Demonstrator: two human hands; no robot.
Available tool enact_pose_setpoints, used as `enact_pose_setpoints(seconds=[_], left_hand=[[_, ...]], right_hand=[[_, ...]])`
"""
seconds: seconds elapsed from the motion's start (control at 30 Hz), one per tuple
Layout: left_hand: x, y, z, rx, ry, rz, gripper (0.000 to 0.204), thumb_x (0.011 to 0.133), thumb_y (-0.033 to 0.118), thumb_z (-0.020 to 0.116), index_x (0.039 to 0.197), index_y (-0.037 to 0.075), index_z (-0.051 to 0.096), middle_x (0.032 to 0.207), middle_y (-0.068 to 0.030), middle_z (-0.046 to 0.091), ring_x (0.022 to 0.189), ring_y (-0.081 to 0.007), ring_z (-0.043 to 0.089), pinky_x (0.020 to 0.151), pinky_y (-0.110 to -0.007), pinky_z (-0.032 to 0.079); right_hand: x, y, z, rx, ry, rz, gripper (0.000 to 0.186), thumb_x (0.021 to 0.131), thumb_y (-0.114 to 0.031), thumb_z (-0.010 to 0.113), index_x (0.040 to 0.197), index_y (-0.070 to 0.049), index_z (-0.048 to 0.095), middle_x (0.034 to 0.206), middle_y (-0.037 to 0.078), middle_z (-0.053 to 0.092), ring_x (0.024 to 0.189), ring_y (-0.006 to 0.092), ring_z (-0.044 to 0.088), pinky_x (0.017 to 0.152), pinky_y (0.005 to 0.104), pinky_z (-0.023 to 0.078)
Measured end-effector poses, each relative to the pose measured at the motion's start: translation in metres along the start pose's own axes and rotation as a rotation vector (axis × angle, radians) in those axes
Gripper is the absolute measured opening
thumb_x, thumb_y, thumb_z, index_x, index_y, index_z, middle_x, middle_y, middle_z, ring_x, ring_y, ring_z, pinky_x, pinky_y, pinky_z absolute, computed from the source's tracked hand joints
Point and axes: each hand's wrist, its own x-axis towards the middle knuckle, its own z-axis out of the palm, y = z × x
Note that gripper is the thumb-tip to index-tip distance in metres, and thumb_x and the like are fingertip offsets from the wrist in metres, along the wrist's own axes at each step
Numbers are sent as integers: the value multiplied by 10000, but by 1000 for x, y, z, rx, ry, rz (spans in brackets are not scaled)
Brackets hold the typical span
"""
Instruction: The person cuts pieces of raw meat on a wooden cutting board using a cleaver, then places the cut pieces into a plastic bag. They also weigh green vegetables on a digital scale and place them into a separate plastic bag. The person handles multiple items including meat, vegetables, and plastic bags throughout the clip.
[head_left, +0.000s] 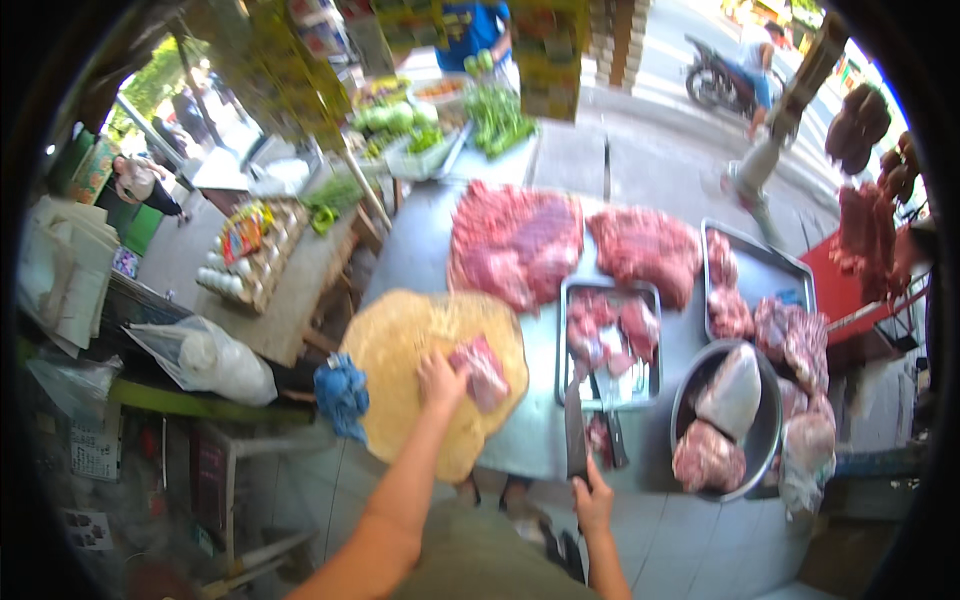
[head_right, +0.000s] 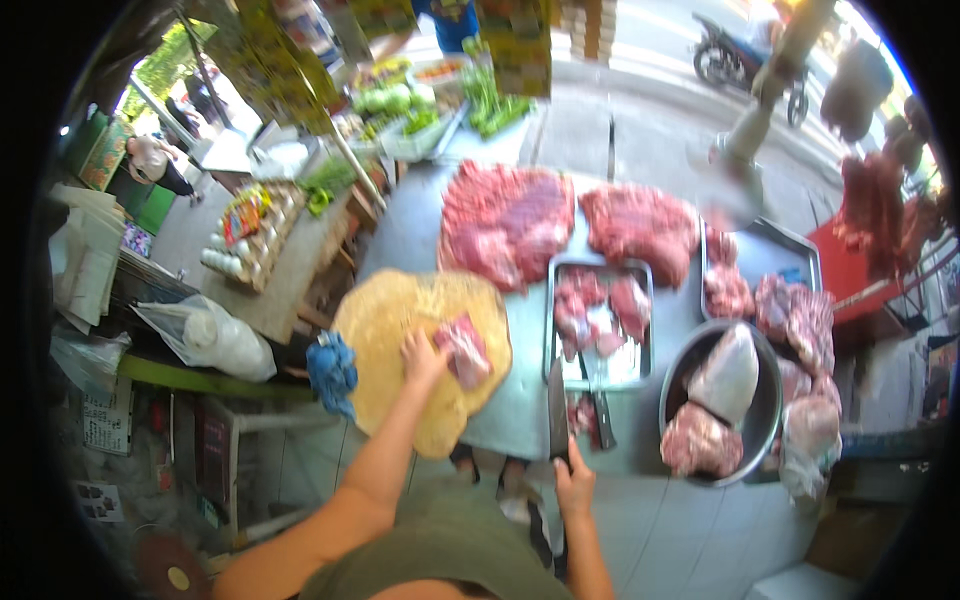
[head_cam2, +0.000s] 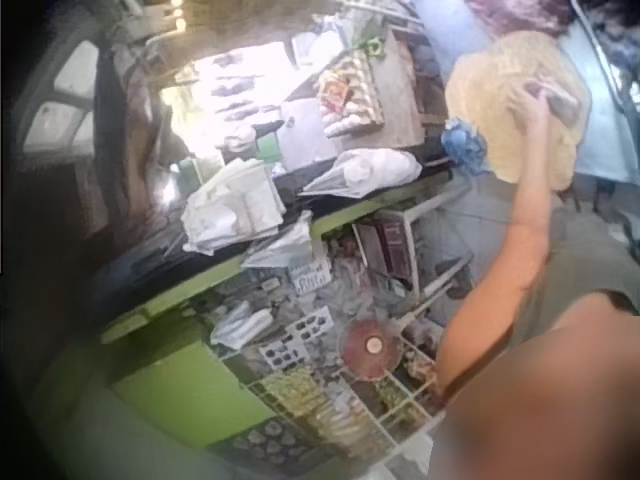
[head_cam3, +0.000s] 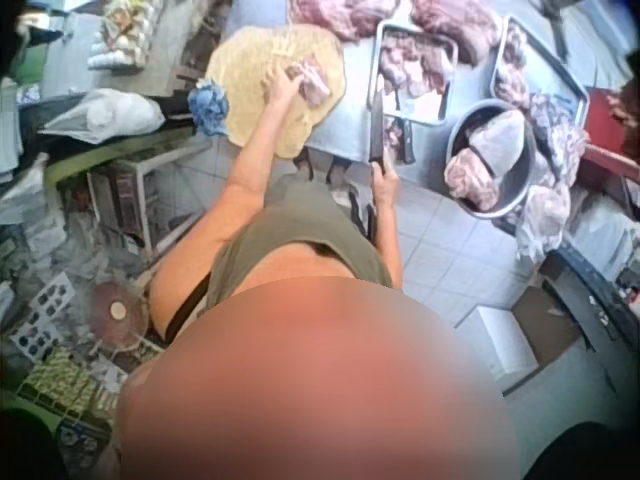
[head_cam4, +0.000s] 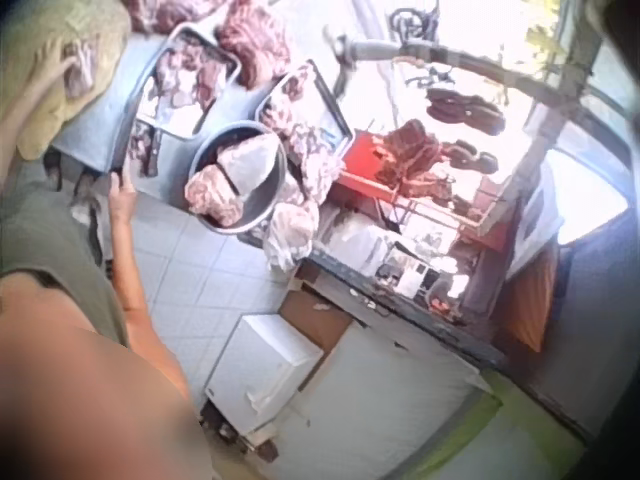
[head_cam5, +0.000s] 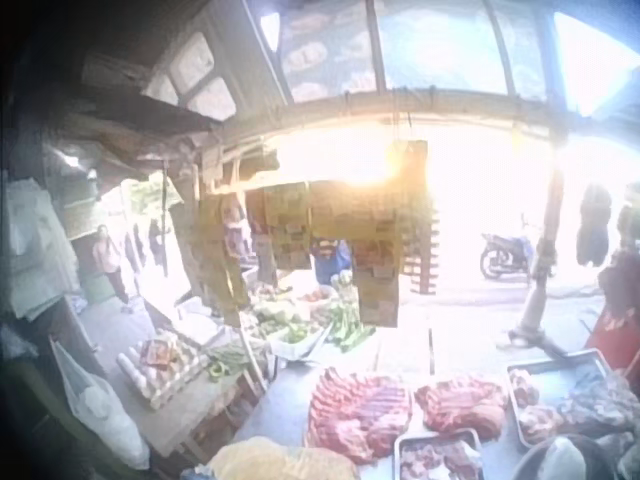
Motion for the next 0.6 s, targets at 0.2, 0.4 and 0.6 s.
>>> enact_pose_setpoints(seconds=[0.2,0.4,0.6], left_hand=[[4,16,38,-273,12,86,558,768,212,758,1229,60,483,1226,-225,565,1189,-429,505,974,-515,428],[11,38,48,-523,51,152,620,770,138,724,1300,104,403,1135,-232,596,1017,-427,609,885,-503,489],[51,9,29,-1371,-614,-91,518,727,-150,525,1178,103,562,1023,-109,632,555,-162,609,352,-267,433]], right_hand=[[38,-39,26,27,-66,-140,564,876,-48,650,1426,-67,525,746,32,631,602,73,529,547,267,462],[66,-82,56,182,-173,-18,602,895,-8,615,1474,-68,461,740,13,606,527,58,515,421,224,414],[72,-91,56,133,-148,-104,557,914,-32,612,1456,-78,490,749,14,600,535,61,500,428,227,412]])
